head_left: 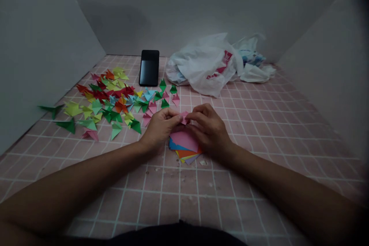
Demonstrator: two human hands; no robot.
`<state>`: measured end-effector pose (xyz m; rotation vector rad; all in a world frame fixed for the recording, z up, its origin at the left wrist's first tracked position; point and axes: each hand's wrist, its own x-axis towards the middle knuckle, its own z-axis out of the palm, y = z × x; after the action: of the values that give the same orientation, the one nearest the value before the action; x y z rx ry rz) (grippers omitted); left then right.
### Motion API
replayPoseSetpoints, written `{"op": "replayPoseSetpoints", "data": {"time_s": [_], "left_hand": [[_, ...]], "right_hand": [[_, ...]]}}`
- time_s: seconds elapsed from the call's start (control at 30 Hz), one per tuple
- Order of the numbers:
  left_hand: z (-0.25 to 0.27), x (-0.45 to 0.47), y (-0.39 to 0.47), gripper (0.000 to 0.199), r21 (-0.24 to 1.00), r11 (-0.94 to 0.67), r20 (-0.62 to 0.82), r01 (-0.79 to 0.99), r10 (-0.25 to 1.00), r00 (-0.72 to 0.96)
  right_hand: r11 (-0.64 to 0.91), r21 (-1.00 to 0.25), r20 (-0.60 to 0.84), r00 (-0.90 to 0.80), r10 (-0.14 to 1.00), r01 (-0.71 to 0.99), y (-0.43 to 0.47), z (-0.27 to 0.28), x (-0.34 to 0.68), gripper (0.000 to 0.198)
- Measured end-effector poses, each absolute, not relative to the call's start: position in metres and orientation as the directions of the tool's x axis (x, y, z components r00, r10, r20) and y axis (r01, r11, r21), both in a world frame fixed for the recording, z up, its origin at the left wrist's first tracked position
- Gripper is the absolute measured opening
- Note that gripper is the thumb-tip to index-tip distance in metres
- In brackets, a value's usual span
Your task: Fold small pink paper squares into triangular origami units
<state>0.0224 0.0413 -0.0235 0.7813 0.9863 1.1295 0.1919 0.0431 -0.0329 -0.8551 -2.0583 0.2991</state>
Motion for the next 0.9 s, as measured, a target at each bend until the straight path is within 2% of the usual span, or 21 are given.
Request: {"op": "replayPoseSetpoints", "data": {"time_s": [0.13,0.37,0.47,0.6,0.7,0.9], "left_hand": [[-0.021,0.024,0.039,0.025,0.862,0.304,-0.272,-0.405,0.953,0.135],[-0.024,0.025,0.038,0.025,0.852,0.296,-0.233,-0.431,0.953,0.194],[-0.026,0.025,0.036,0.025,0.868,0.264,-0.194,-0.420,0.960,0.203],[-0.025,0.027,0.032,0.026,0.898,0.228,-0.160,-0.376,0.966,0.202],[-0.024,0.027,0.030,0.027,0.913,0.217,-0.158,-0.347,0.969,0.191],[-0.026,0.028,0.030,0.028,0.933,0.188,-0.141,-0.308,0.976,0.167]], "right_hand": [[0.740,-0.491,0.644,-0.381,0.664,0.460,0.044,-0.035,0.192,0.018],[0.648,-0.659,0.603,-0.247,0.759,0.381,0.040,-0.032,0.191,0.014],[0.521,-0.788,0.498,-0.158,0.853,0.327,0.038,-0.032,0.189,0.010],[0.284,-0.946,0.270,-0.103,0.957,0.157,0.036,-0.033,0.185,0.003],[0.154,-0.987,0.149,-0.096,0.984,0.049,0.033,-0.033,0.183,0.007],[0.074,-0.997,0.075,-0.066,0.995,-0.028,0.031,-0.029,0.180,0.013]]}}
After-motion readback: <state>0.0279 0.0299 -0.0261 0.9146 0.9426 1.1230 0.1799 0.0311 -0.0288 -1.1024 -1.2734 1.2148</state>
